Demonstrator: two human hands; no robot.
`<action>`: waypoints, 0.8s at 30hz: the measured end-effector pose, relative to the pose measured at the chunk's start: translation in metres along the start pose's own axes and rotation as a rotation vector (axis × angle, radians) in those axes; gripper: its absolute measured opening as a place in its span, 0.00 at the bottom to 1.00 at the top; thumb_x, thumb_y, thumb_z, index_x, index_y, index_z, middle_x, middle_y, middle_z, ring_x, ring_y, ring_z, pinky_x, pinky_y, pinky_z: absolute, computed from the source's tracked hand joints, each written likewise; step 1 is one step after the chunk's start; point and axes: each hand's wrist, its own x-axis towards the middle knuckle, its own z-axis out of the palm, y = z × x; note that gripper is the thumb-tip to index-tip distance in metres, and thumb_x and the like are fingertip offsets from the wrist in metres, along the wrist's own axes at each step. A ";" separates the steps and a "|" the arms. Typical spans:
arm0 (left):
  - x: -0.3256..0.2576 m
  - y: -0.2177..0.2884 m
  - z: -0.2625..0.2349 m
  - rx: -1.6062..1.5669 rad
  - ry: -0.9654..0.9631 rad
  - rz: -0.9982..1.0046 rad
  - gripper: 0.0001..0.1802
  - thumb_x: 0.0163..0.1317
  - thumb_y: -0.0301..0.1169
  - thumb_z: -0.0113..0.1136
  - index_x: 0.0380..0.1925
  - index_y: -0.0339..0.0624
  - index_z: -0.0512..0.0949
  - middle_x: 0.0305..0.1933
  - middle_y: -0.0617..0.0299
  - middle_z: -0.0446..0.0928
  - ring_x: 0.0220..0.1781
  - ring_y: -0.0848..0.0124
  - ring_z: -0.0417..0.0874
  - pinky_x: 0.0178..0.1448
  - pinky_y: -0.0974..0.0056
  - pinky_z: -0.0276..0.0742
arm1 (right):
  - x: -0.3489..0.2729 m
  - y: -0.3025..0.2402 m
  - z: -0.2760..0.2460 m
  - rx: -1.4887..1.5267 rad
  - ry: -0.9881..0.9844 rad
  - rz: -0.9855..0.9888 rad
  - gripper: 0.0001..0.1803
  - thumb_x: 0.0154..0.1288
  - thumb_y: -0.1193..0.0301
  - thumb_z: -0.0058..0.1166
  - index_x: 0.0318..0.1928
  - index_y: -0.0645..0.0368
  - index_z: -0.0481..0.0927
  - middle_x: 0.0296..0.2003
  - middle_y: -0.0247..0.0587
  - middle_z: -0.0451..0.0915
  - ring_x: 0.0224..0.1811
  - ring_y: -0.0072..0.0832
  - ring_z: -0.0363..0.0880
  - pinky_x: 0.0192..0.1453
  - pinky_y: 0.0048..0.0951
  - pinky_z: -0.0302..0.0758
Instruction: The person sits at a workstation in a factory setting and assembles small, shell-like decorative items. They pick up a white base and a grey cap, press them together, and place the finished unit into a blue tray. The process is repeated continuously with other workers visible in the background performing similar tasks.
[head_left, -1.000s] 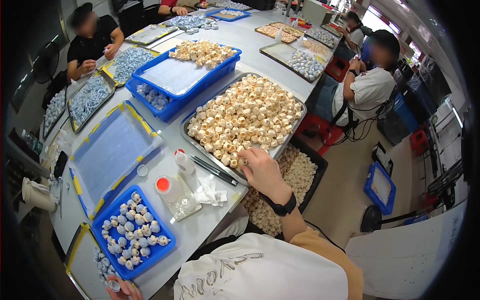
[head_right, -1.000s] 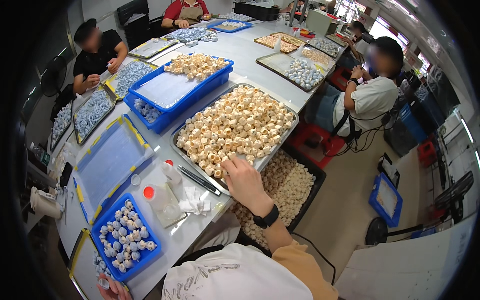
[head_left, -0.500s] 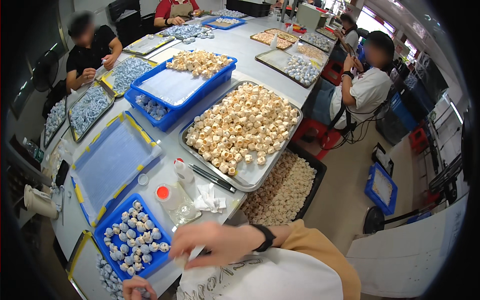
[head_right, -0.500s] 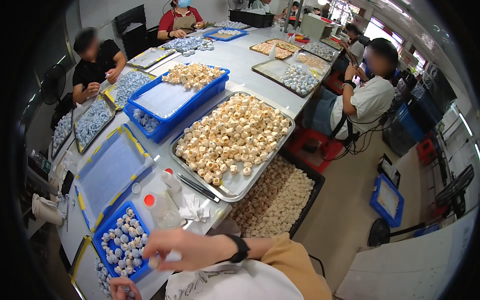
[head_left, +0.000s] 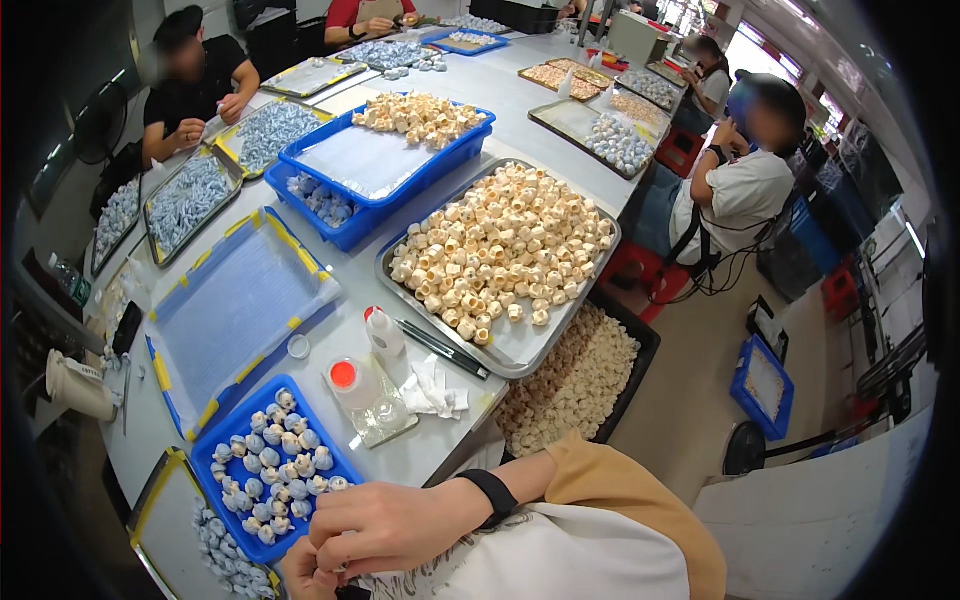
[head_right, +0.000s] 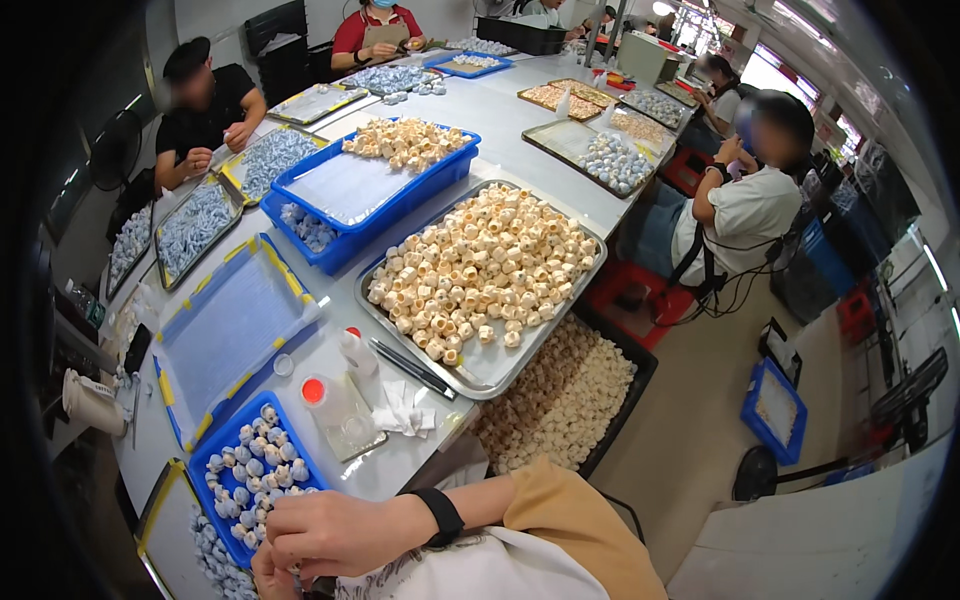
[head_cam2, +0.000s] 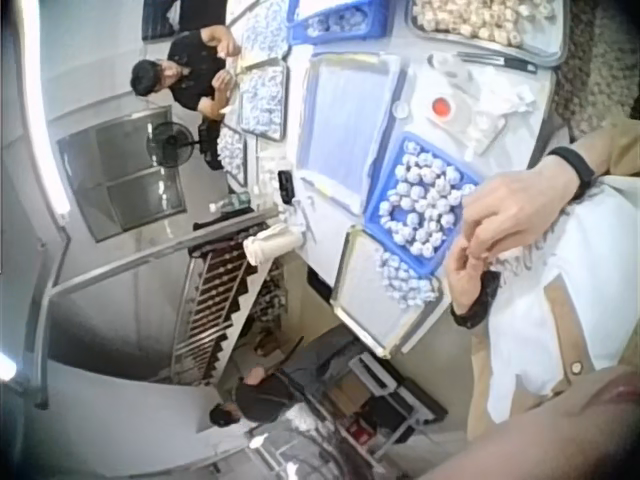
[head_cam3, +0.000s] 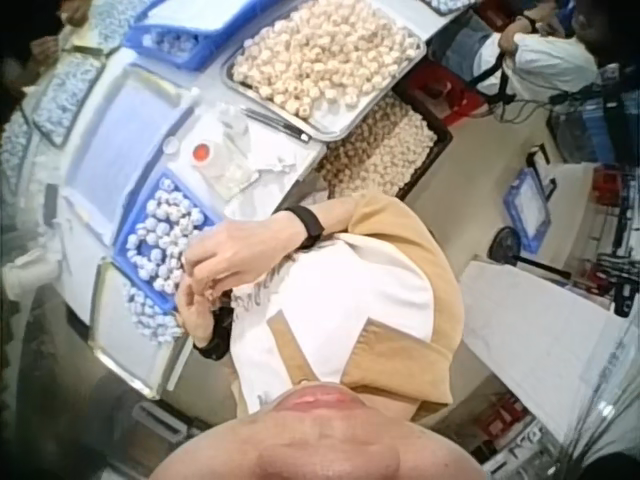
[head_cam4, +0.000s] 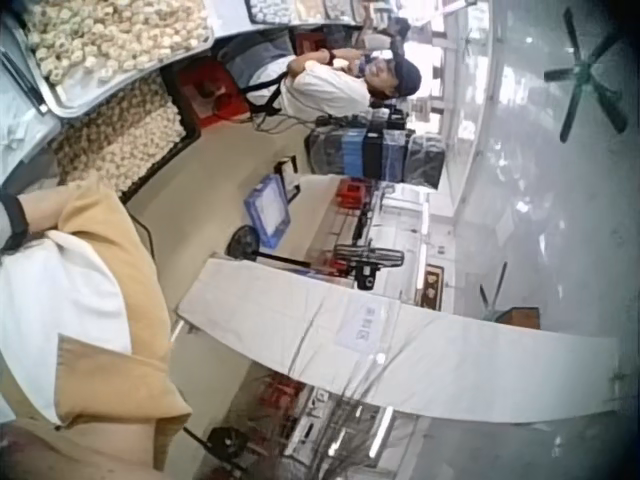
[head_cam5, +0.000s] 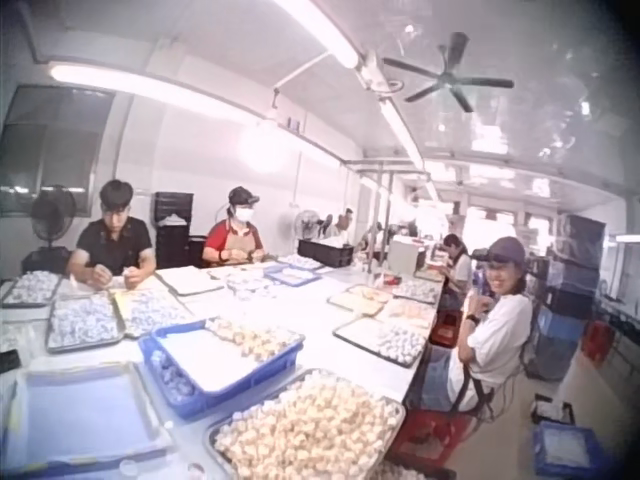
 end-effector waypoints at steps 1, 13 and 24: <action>-0.001 -0.001 0.000 -0.004 -0.004 0.007 0.24 0.60 0.50 0.55 0.40 0.38 0.71 0.26 0.69 0.70 0.20 0.84 0.63 0.22 0.78 0.55 | -0.001 0.000 0.001 0.007 0.006 0.006 0.10 0.52 0.74 0.58 0.34 0.57 0.71 0.32 0.38 0.68 0.31 0.34 0.69 0.31 0.32 0.67; 0.005 0.001 0.002 0.006 0.043 0.018 0.20 0.62 0.48 0.54 0.29 0.40 0.70 0.22 0.69 0.68 0.18 0.84 0.60 0.21 0.76 0.52 | 0.002 0.005 -0.001 0.022 0.008 0.023 0.10 0.51 0.78 0.56 0.36 0.58 0.73 0.32 0.38 0.69 0.33 0.35 0.68 0.33 0.32 0.68; 0.005 0.007 0.012 0.026 0.064 0.007 0.19 0.62 0.46 0.54 0.31 0.38 0.71 0.20 0.70 0.67 0.17 0.83 0.60 0.20 0.75 0.51 | -0.003 0.004 -0.002 -0.024 0.031 0.036 0.12 0.48 0.78 0.57 0.36 0.60 0.73 0.32 0.39 0.70 0.32 0.36 0.69 0.31 0.32 0.69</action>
